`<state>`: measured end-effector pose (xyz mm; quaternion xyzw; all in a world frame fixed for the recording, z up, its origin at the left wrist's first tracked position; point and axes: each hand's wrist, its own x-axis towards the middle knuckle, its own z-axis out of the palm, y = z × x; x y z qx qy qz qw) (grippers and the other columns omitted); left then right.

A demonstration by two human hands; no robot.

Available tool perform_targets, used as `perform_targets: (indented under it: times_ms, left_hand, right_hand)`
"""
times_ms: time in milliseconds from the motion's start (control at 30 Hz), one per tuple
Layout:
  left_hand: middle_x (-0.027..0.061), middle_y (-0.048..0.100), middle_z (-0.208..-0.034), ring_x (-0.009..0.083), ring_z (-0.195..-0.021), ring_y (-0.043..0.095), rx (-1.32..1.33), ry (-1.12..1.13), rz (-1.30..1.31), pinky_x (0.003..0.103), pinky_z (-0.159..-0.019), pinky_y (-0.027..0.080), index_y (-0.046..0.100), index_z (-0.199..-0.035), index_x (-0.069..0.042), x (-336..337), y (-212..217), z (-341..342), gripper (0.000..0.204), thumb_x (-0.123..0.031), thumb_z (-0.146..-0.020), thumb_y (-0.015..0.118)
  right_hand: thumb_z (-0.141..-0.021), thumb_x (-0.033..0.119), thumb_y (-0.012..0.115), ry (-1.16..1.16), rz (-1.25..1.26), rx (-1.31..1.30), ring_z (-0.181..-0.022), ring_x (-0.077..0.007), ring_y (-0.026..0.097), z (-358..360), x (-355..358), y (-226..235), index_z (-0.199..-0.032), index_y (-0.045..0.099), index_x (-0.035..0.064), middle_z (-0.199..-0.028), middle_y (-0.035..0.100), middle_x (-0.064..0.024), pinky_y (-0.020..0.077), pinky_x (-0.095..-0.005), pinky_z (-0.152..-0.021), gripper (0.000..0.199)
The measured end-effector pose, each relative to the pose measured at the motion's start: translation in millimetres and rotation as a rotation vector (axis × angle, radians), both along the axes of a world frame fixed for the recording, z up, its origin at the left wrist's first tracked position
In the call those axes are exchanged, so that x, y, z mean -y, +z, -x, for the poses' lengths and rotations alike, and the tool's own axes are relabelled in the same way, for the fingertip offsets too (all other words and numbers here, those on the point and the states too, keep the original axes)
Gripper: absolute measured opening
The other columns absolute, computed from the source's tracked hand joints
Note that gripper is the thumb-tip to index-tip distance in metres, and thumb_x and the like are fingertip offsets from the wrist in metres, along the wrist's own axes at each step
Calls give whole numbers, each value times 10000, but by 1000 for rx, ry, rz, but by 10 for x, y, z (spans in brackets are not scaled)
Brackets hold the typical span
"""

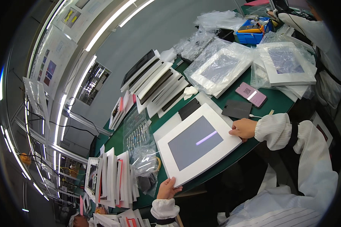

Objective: The recorder is assembling and inspecting white-bezeled electronic displays or monitors in a factory setting.

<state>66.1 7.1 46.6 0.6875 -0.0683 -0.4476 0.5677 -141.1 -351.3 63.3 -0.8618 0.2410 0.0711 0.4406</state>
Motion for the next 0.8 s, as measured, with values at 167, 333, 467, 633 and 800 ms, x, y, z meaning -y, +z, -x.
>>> perform_targets:
  times_ms: [167,333,467,633,800]
  left_hand:
    - [108,602,-974,164,-830,586,165,88,75,284,-709,484,512,-1105,71,49,184,262,349,-175,-862,554]
    - [86,598,-973,122,-812,568,299,175,164,213,-696,430,516,-1106,85,195,530,454,330,-106,-841,560]
    - [124,596,-1000,183,-877,599,373,73,199,303,-765,479,503,-1077,70,1059,830,288,303,-149,-868,523]
    - [84,598,-956,138,-827,583,298,-47,330,278,-732,490,558,-1031,65,2716,882,19,328,-210,-856,579]
    - [77,588,-974,157,-841,582,178,-84,325,270,-764,487,526,-1050,46,3683,380,-235,340,-211,-844,609]
  right_hand:
    - [-859,285,533,2,-371,105,-585,-153,606,99,150,-255,-911,592,-77,-703,612,-108,502,-243,-546,370]
    - [-852,288,567,-78,-509,382,-587,-104,542,117,278,-60,-911,587,-44,-738,585,-69,453,-228,-519,338]
    - [-867,290,543,-266,-296,504,-606,-112,546,67,1088,499,-951,583,-10,-771,591,-52,453,-236,-529,314]
    - [-856,222,542,-646,-131,538,-659,-141,567,-196,2350,790,-976,604,-19,-808,610,-60,456,-291,-589,276]
    - [-764,135,562,-558,473,348,-682,-184,602,-348,3343,299,-956,651,-5,-751,643,-115,473,-304,-626,253]
